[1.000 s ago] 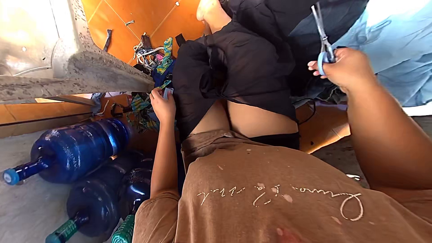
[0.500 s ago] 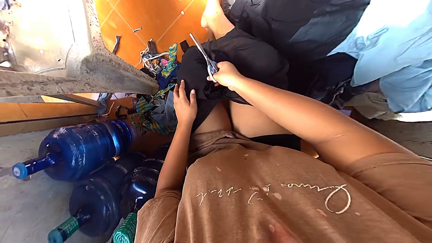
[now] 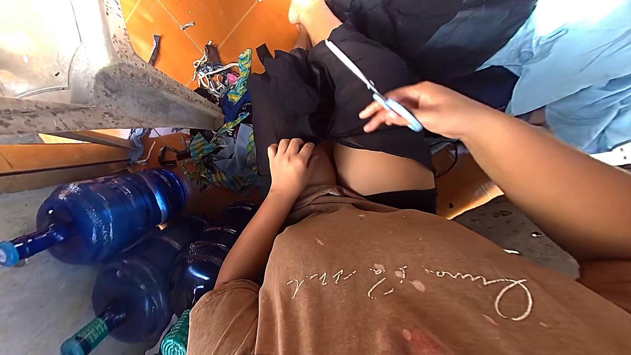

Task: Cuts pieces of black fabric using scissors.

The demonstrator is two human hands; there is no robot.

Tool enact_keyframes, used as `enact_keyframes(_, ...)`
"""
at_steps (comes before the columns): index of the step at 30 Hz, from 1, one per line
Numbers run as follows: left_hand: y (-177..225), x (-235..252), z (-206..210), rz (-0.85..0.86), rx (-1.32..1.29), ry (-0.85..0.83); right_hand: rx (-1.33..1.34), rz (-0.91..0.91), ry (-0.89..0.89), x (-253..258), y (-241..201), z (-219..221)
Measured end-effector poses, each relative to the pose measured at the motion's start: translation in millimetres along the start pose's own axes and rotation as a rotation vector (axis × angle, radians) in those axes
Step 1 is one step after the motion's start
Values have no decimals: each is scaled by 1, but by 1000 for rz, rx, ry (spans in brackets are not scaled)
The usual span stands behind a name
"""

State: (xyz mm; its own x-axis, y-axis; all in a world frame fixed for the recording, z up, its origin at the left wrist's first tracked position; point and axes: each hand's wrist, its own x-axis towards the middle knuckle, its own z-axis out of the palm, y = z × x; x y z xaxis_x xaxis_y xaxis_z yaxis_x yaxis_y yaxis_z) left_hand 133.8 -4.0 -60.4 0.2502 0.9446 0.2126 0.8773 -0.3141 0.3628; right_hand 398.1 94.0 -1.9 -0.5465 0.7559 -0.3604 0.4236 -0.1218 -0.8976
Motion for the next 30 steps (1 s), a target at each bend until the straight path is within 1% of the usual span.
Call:
enact_keyframes(2, 1, -2, 2, -8, 9, 28, -40, 31, -185, -28, 7, 0)
enact_keyframes(5, 3, -7, 2, 20, 4, 131, 66, 217, -417, -59, 15, 9)
enact_keyframes(7, 3, -11, 2, 66, -17, 191, 93, 364, -517, -64, 11, 19)
enact_keyframes(8, 4, -13, 2, 87, -30, 211, 79, 414, -535, -63, 8, 24)
enact_keyframes(11, 6, -16, 3, 120, -51, 230, 44, 456, -495, -52, 2, 40)
enact_keyframes(14, 6, -19, 3, 139, -54, 231, 31, 443, -434, -41, 1, 49)
enact_keyframes(17, 5, -22, 3, 146, -54, 214, -37, 440, -368, -34, 2, 53)
enact_keyframes(23, 5, -23, 4, 141, -83, 212, -72, 374, -381, -31, 9, 47)
enact_keyframes(27, 3, -24, 4, 127, -105, 230, -44, 440, -349, -33, -5, 47)
enact_keyframes(30, 2, -25, 5, 133, -129, 258, -27, 434, -326, -34, -2, 54)
